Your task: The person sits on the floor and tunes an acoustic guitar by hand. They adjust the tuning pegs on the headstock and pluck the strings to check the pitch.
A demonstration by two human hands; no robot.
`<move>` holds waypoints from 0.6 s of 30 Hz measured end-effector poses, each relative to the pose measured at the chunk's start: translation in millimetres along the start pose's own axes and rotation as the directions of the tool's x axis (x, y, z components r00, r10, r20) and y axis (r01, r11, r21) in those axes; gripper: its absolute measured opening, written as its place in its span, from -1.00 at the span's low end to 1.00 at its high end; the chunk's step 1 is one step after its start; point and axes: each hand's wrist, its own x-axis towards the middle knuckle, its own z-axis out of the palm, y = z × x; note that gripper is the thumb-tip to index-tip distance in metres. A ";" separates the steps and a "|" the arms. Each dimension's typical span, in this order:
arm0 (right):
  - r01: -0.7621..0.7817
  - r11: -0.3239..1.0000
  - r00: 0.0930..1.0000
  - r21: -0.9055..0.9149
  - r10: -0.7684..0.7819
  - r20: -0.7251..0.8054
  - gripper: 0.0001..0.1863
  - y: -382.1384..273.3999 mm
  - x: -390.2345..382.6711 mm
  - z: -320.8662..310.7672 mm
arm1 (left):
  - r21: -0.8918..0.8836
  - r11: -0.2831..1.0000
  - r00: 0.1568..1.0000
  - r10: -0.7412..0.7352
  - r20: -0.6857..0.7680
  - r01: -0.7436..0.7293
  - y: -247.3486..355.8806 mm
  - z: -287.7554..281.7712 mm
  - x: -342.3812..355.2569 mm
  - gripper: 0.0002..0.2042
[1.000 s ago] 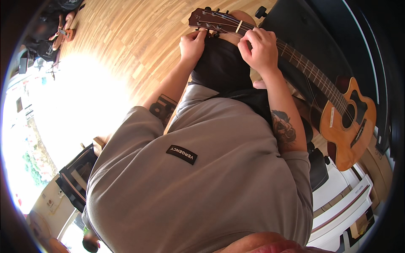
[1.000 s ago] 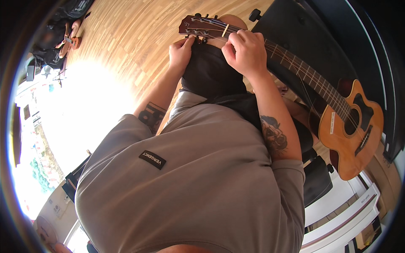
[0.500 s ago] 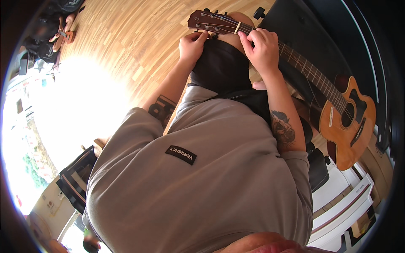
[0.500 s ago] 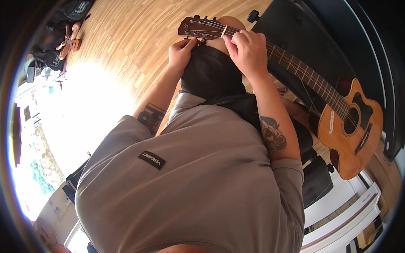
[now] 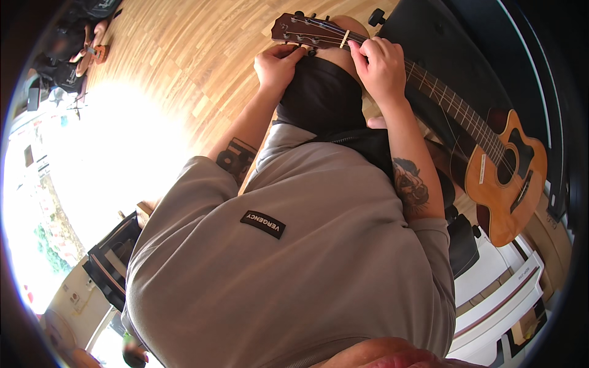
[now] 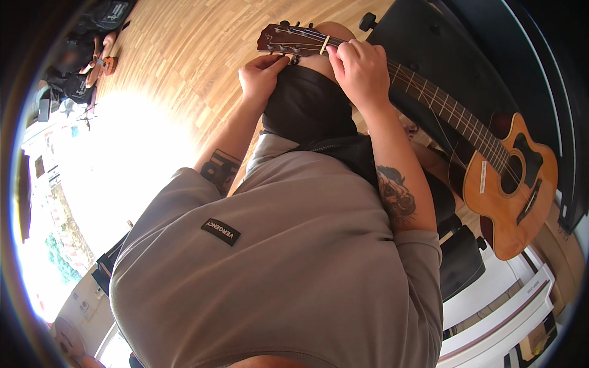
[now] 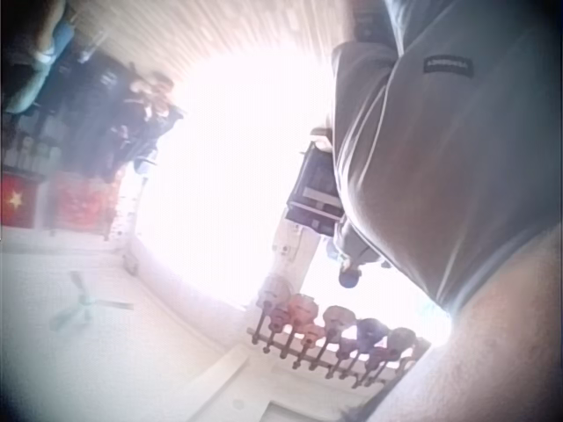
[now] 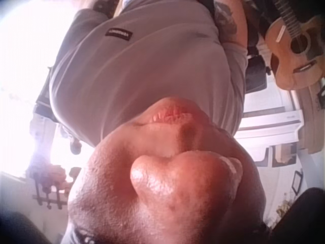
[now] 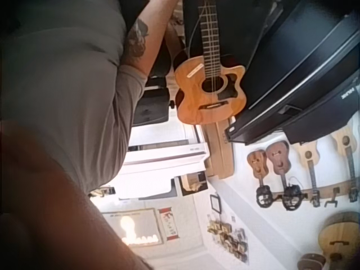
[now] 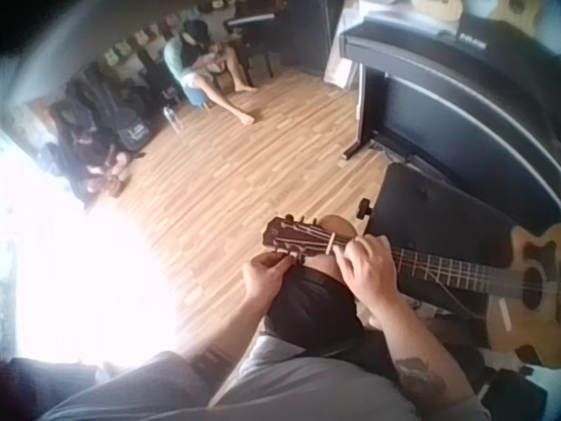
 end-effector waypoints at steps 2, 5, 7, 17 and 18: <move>-0.009 1.000 1.000 -0.020 0.009 -0.005 -0.63 1.3 -0.4 3.7 | -0.001 1.000 1.000 0.007 -0.020 -0.007 -0.4 1.0 0.2 -0.69; -0.014 1.000 1.000 -0.025 0.014 0.005 -0.64 2.7 -1.6 5.6 | -0.007 0.999 0.999 0.031 -0.025 -0.031 -3.2 2.2 0.7 -0.69; -0.015 1.000 1.000 -0.020 0.016 0.016 -0.65 2.8 -2.7 5.0 | -0.005 0.999 0.998 0.053 -0.022 -0.053 -6.7 2.1 1.2 -0.67; -0.014 1.000 1.000 -0.012 0.015 0.027 -0.65 0.0 -3.6 3.0 | -0.025 0.992 0.992 -0.123 0.030 0.124 -10.3 -0.1 4.9 -0.59; -0.015 1.000 1.000 -0.013 0.015 0.028 -0.65 -0.3 -3.3 2.9 | -0.094 0.986 0.990 -0.132 0.039 0.135 -14.2 -0.6 6.0 -0.60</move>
